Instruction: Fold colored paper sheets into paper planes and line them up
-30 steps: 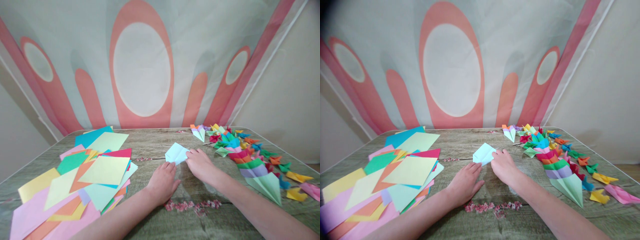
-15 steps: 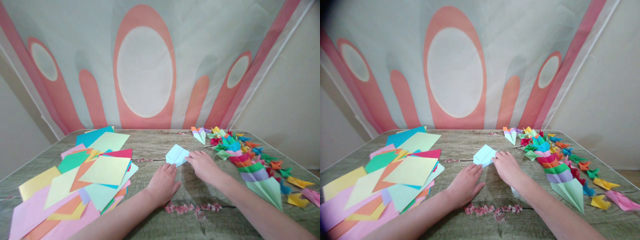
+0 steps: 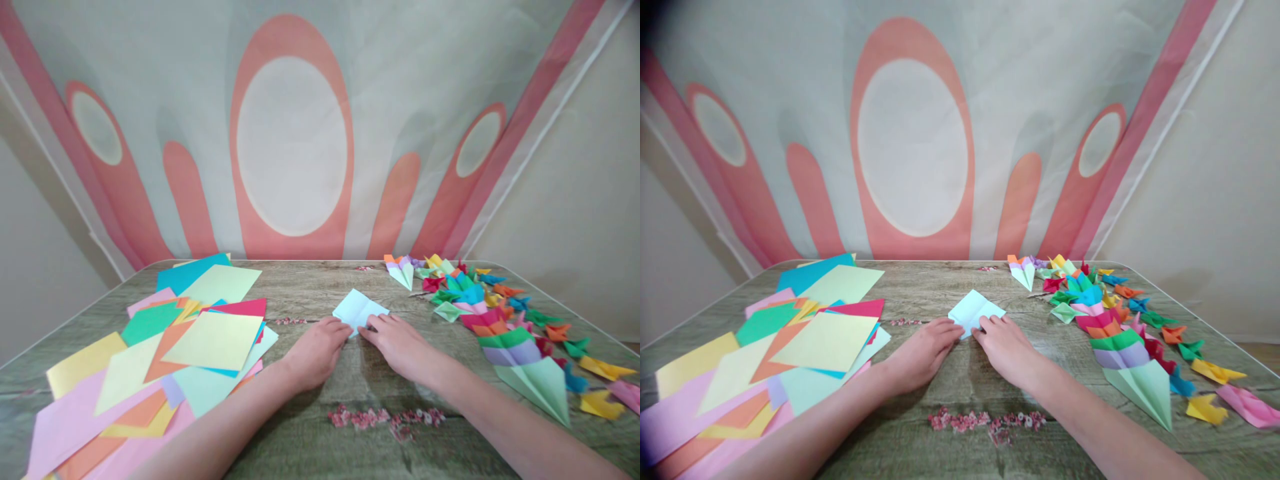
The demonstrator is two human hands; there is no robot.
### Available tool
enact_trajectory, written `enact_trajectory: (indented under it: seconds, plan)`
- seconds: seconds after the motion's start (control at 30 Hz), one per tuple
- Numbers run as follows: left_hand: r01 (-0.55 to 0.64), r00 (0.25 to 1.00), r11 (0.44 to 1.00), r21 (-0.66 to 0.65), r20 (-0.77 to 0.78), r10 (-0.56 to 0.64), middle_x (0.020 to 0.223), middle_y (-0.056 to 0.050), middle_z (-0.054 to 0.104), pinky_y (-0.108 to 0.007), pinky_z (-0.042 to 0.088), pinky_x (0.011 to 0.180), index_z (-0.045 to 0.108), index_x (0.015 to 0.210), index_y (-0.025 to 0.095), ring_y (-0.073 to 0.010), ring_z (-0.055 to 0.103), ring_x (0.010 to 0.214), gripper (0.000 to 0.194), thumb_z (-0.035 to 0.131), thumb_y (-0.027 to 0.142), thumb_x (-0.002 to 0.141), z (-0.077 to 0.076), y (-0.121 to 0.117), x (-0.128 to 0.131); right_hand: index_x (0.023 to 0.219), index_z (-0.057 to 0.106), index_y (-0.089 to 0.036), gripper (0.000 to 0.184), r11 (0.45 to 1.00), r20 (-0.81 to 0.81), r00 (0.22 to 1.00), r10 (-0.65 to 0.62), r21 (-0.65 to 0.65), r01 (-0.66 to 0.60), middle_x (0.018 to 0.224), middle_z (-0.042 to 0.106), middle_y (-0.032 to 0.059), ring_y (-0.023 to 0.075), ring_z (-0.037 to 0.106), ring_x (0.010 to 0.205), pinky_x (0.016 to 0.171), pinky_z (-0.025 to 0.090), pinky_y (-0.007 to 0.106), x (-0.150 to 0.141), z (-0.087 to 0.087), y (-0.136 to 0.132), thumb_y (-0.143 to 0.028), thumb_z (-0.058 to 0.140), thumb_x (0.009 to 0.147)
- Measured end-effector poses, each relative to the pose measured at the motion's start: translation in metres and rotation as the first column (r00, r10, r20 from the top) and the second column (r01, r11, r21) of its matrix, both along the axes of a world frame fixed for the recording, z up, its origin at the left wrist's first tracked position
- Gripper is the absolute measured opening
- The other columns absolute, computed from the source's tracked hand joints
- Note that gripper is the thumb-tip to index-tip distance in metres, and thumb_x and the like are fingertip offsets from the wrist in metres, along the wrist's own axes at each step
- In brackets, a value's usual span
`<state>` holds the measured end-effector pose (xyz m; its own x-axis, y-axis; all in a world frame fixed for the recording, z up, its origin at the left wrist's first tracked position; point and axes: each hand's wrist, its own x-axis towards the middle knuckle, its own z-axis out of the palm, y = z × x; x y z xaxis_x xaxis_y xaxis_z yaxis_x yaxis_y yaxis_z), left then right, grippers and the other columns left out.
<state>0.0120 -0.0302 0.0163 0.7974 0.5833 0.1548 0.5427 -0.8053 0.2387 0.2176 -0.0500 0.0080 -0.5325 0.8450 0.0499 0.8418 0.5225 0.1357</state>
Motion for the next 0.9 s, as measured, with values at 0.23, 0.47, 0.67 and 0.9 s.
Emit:
enact_trajectory:
  seconds: [0.23, 0.47, 0.67, 0.9]
  plan:
    - [-0.011, 0.998, 0.998, 0.060, -0.067, 0.015, 0.124, -0.004, 0.054, -0.036, 0.032, 0.103, 0.054, 0.119, 0.021, -0.0200, 0.039, 0.120, 0.042, 0.041, 0.008, 0.081, -0.008, 0.007, -0.006, 0.116, 0.057, -0.017, 0.031, 1.000, 0.017, 1.000, 0.003, 0.015, -0.003, 0.097, 0.058, 0.0084, 0.0216, 0.053, 0.091, 0.076, 0.035, 0.034, -0.002, -0.002, 0.000, -0.014, 0.044, 0.089]
    - [0.023, 0.983, 0.996, 0.084, -0.183, -0.007, 0.123, -0.007, 0.054, -0.039, 0.029, 0.103, 0.050, 0.122, 0.018, -0.0232, 0.038, 0.121, 0.045, 0.044, 0.011, 0.078, -0.003, 0.000, -0.001, 0.114, 0.057, -0.018, 0.029, 1.000, 0.015, 1.000, -0.009, -0.001, 0.009, 0.098, 0.058, 0.0085, 0.0218, 0.053, 0.091, 0.076, 0.037, 0.034, -0.003, 0.000, 0.000, -0.014, 0.045, 0.088]
    - [0.035, 0.976, 0.990, 0.136, -0.219, -0.004, 0.122, -0.011, 0.054, -0.038, 0.027, 0.103, 0.049, 0.123, 0.012, -0.0238, 0.040, 0.119, 0.041, 0.041, 0.014, 0.082, -0.004, -0.004, 0.003, 0.116, 0.055, -0.018, 0.030, 0.997, 0.059, 0.995, -0.080, 0.020, 0.078, 0.096, 0.059, 0.0100, 0.0238, 0.054, 0.089, 0.073, 0.038, 0.034, -0.013, -0.002, -0.008, -0.015, 0.043, 0.090]
    - [0.029, 0.974, 0.987, 0.156, -0.227, 0.008, 0.122, -0.011, 0.054, -0.037, 0.028, 0.102, 0.047, 0.124, 0.013, -0.0226, 0.041, 0.117, 0.040, 0.040, 0.014, 0.085, -0.007, -0.005, 0.005, 0.118, 0.053, -0.018, 0.032, 0.992, 0.082, 0.989, -0.122, 0.048, 0.118, 0.093, 0.060, 0.0118, 0.0246, 0.055, 0.085, 0.069, 0.038, 0.035, -0.022, -0.010, -0.016, -0.013, 0.040, 0.089]
